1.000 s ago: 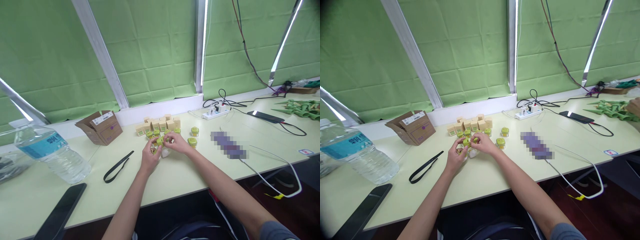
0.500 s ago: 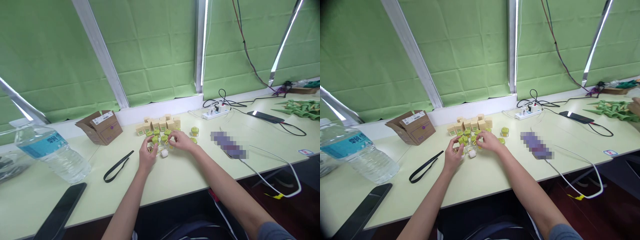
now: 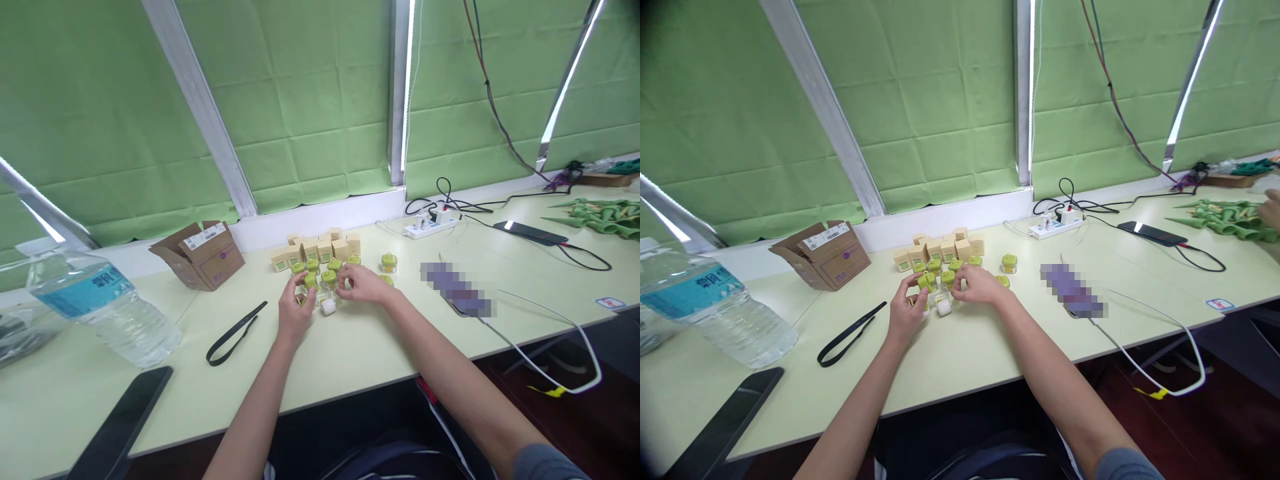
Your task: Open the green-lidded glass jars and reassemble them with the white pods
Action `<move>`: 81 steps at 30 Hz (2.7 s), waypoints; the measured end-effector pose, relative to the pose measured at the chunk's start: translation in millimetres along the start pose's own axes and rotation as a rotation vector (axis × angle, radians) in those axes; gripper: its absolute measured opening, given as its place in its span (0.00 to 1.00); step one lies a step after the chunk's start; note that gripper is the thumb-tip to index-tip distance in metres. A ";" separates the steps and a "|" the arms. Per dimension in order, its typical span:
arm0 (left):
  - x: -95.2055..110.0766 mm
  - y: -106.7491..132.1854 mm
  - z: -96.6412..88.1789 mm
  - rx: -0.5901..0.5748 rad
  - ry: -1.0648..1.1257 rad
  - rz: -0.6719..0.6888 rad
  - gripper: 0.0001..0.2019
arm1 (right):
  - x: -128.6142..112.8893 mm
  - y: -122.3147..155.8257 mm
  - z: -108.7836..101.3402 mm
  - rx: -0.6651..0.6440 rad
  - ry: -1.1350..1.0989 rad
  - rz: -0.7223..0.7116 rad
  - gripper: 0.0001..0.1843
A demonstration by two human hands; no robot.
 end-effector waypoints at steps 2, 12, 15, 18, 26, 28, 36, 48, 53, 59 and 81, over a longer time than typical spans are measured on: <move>-0.6 -0.1 0.6 -0.014 0.004 -0.005 0.20 | 0.7 -0.3 0.6 -0.002 -0.005 -0.005 0.07; -2.1 0.5 3.5 -0.053 0.069 -0.038 0.21 | -3.0 -3.2 5.1 0.050 -0.109 -0.071 0.04; -2.4 1.7 6.4 -0.108 0.077 -0.066 0.21 | -4.8 -4.3 9.9 0.060 -0.183 -0.081 0.15; -1.6 3.0 8.3 -0.151 0.091 -0.086 0.21 | -9.5 -4.7 14.7 0.058 -0.226 -0.112 0.30; 2.1 3.8 11.2 -0.209 0.109 -0.087 0.20 | -27.2 -2.2 16.3 0.066 -0.219 -0.155 0.30; 2.3 3.3 11.0 -0.209 0.104 -0.083 0.19 | -29.1 -1.6 15.4 0.068 -0.220 -0.152 0.29; -2.2 2.4 11.1 -0.208 0.020 -0.047 0.22 | -26.2 -1.4 11.6 0.080 -0.190 -0.135 0.24; -6.0 2.0 8.0 -0.156 -0.018 -0.083 0.26 | 6.2 1.1 -16.0 0.170 0.171 0.089 0.23; -4.5 2.0 8.3 -0.151 -0.006 -0.085 0.26 | 3.1 2.5 -18.0 0.053 0.170 0.032 0.20; -4.7 2.0 8.9 -0.157 -0.013 -0.093 0.26 | 6.4 5.1 -23.5 0.011 0.323 0.105 0.22; -10.0 2.1 9.1 -0.138 0.062 -0.135 0.25 | 32.2 6.4 -6.6 -0.170 0.416 0.236 0.29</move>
Point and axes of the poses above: each hand's wrist, its own y-axis away from the middle knuckle, its own z-axis out of the palm, x = y × z, the point moved 6 cm from there along -y, towards the middle knuckle, and after that the axes turned 1 degree about -y, right-handed, at the moved point
